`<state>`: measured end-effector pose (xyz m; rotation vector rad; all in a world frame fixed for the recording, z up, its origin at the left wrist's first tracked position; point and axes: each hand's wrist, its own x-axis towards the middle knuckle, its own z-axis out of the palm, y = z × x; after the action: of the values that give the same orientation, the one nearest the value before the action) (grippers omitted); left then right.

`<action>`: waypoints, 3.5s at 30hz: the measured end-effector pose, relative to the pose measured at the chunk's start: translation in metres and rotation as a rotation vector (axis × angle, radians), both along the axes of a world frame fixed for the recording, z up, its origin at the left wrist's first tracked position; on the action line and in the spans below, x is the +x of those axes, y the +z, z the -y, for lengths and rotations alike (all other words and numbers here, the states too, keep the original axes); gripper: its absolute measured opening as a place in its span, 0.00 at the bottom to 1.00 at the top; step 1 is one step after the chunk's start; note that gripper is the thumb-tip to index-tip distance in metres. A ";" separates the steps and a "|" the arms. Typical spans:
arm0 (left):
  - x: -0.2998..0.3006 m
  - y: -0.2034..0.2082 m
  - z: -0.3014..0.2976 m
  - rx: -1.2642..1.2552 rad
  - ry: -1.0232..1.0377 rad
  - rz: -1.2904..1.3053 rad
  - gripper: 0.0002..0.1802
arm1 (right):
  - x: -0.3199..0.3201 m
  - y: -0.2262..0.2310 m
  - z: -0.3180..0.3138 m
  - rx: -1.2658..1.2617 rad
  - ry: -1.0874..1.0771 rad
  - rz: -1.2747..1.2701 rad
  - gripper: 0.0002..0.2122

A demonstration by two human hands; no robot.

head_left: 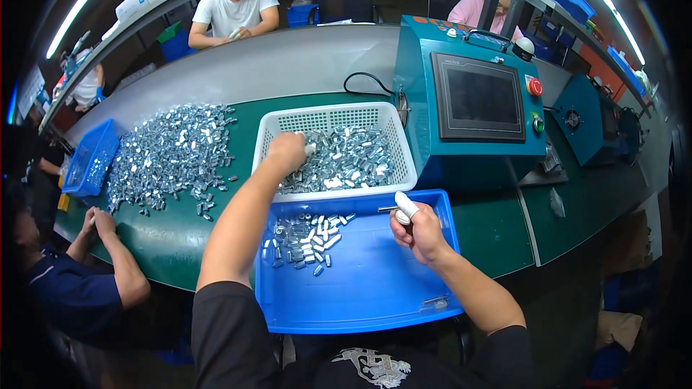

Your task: Assembling small metal pins and rings at an industrial workstation.

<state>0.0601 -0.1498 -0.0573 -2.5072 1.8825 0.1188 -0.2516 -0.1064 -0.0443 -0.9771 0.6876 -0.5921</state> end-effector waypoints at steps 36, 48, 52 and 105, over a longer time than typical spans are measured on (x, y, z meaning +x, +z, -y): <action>-0.146 0.009 -0.107 -0.294 0.026 -1.640 0.11 | -0.002 0.005 0.003 -0.239 -0.164 -0.155 0.22; -0.142 0.016 -0.112 -0.380 -0.165 -1.593 0.06 | -0.005 -0.007 -0.004 -0.434 -0.137 -0.223 0.18; -0.141 0.013 -0.116 -0.309 -0.140 -1.537 0.08 | 0.000 -0.011 -0.006 -0.396 -0.135 -0.249 0.19; -0.133 -0.019 -0.112 -0.313 -0.376 -0.200 0.07 | -0.001 0.014 0.001 0.086 -0.002 -0.033 0.21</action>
<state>-0.0733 -0.0378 -0.0760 -2.3270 2.6007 0.0790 -0.2522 -0.1071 -0.0298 -0.9076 0.7381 -0.5448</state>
